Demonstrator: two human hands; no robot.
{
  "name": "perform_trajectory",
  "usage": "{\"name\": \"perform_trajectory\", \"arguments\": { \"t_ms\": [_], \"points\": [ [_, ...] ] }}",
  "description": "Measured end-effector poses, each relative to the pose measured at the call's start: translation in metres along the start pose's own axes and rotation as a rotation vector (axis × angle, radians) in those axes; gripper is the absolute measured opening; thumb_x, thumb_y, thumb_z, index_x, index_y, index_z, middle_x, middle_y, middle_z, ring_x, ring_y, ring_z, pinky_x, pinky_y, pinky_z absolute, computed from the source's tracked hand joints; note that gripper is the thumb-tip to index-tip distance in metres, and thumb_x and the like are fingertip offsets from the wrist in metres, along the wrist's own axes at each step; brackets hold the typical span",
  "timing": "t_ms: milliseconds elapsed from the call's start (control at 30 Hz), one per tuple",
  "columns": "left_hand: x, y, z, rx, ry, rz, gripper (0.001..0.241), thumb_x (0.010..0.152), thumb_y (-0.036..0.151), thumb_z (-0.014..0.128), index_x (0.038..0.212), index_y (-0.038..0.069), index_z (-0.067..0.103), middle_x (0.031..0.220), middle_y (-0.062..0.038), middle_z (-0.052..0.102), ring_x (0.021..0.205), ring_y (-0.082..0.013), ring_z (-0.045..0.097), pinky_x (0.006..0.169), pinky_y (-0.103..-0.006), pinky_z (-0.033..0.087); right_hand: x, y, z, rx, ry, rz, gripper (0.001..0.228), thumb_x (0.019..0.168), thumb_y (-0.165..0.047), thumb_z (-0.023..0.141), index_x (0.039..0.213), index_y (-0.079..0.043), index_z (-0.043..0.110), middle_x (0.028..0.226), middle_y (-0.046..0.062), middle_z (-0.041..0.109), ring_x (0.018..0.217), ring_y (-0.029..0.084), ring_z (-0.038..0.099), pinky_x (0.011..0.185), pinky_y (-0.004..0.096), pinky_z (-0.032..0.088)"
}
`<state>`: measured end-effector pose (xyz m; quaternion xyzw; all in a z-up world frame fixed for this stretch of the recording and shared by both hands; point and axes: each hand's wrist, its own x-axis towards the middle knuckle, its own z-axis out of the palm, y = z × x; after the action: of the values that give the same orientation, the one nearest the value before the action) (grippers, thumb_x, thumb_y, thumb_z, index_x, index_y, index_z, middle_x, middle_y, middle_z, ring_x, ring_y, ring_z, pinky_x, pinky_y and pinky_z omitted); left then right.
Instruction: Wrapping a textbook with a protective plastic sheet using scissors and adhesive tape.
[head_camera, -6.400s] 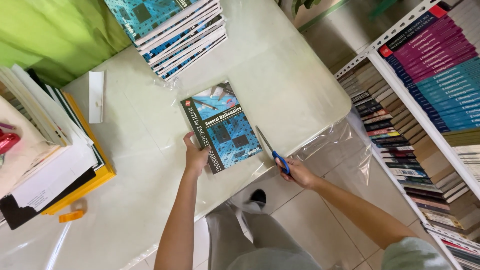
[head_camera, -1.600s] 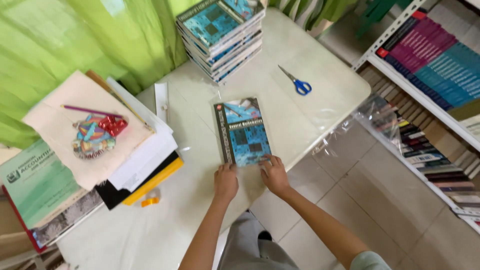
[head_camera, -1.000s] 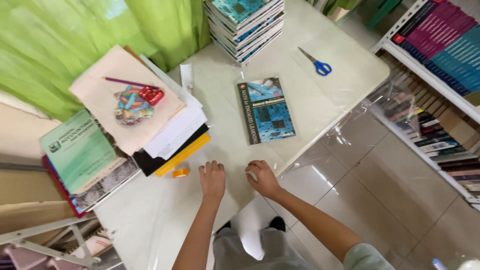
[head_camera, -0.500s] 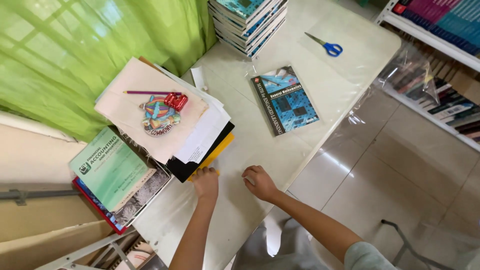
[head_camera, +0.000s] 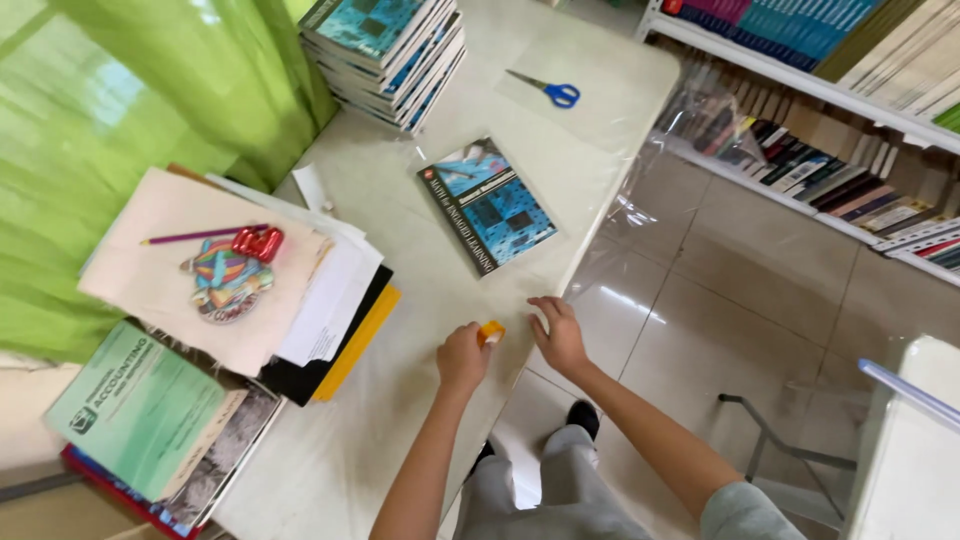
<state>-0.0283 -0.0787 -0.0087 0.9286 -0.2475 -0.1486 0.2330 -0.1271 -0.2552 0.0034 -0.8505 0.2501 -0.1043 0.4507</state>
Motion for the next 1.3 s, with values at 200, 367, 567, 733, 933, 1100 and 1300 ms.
{"name": "perform_trajectory", "arguments": {
  "t_ms": [200,367,567,733,933,1100,1300],
  "points": [
    [0.0,0.042,0.023,-0.006,-0.05,-0.04,0.025,0.085,0.028,0.078,0.099,0.011,0.066,0.097,-0.01,0.07,0.092,-0.0346,0.068,0.078,-0.0494,0.054,0.046,0.078,-0.009,-0.388,0.037,-0.375,0.048,0.09,-0.003,0.061,0.137,-0.012,0.062,0.143,0.015,0.059,0.124,0.037,0.059,0.101,0.043,0.052],
    [-0.005,0.065,0.027,-0.05,-0.077,-0.118,0.026,0.084,0.027,0.078,0.1,0.01,0.067,0.099,-0.012,0.07,0.093,-0.0339,0.069,0.08,-0.047,0.055,0.054,0.078,-0.003,-0.504,-0.073,-0.622,0.053,0.075,0.003,0.061,0.126,-0.011,0.069,0.14,0.014,0.06,0.124,0.039,0.057,0.101,0.042,0.05],
    [0.003,0.078,0.022,-0.101,-0.053,-0.189,0.025,0.085,0.026,0.078,0.099,0.008,0.067,0.099,-0.013,0.072,0.094,-0.0345,0.069,0.08,-0.0463,0.056,0.072,0.101,-0.007,-0.389,-0.237,-0.394,0.026,0.086,-0.003,0.063,0.109,-0.007,0.073,0.114,0.013,0.069,0.113,0.033,0.063,0.097,0.039,0.054],
    [0.011,0.088,0.023,-0.116,0.012,-0.199,0.027,0.084,0.026,0.08,0.099,0.007,0.067,0.097,-0.014,0.072,0.094,-0.0356,0.069,0.079,-0.0467,0.056,0.086,0.079,-0.056,-0.407,-0.26,-0.082,0.023,0.081,-0.012,0.069,0.103,-0.012,0.078,0.1,0.012,0.073,0.094,0.031,0.069,0.08,0.042,0.057],
    [0.026,0.115,0.027,-0.409,0.122,-0.244,0.027,0.084,0.019,0.077,0.107,0.008,0.068,0.095,-0.01,0.077,0.082,-0.0268,0.075,0.074,-0.039,0.058,0.089,0.059,-0.087,-0.395,-0.317,-0.006,0.029,0.092,-0.031,0.068,0.119,-0.023,0.077,0.085,0.01,0.076,0.076,0.027,0.071,0.072,0.043,0.058],
    [0.04,0.121,0.053,-0.708,0.156,-0.132,0.032,0.083,0.019,0.081,0.108,0.004,0.07,0.091,-0.012,0.078,0.077,-0.023,0.076,0.071,-0.0341,0.059,0.087,0.064,-0.103,-0.021,-0.403,-0.273,0.032,0.106,-0.027,0.056,0.131,-0.013,0.069,0.123,0.016,0.071,0.109,0.031,0.067,0.095,0.039,0.052],
    [0.041,0.105,0.079,-0.613,0.375,-0.246,0.031,0.082,0.017,0.083,0.105,0.001,0.069,0.093,-0.014,0.078,0.079,-0.0222,0.076,0.074,-0.0333,0.059,0.086,0.076,-0.101,-0.633,-0.512,-0.604,0.074,0.079,0.003,0.054,0.151,-0.009,0.044,0.167,0.01,0.036,0.145,0.033,0.032,0.108,0.05,0.034]
  ]
}}
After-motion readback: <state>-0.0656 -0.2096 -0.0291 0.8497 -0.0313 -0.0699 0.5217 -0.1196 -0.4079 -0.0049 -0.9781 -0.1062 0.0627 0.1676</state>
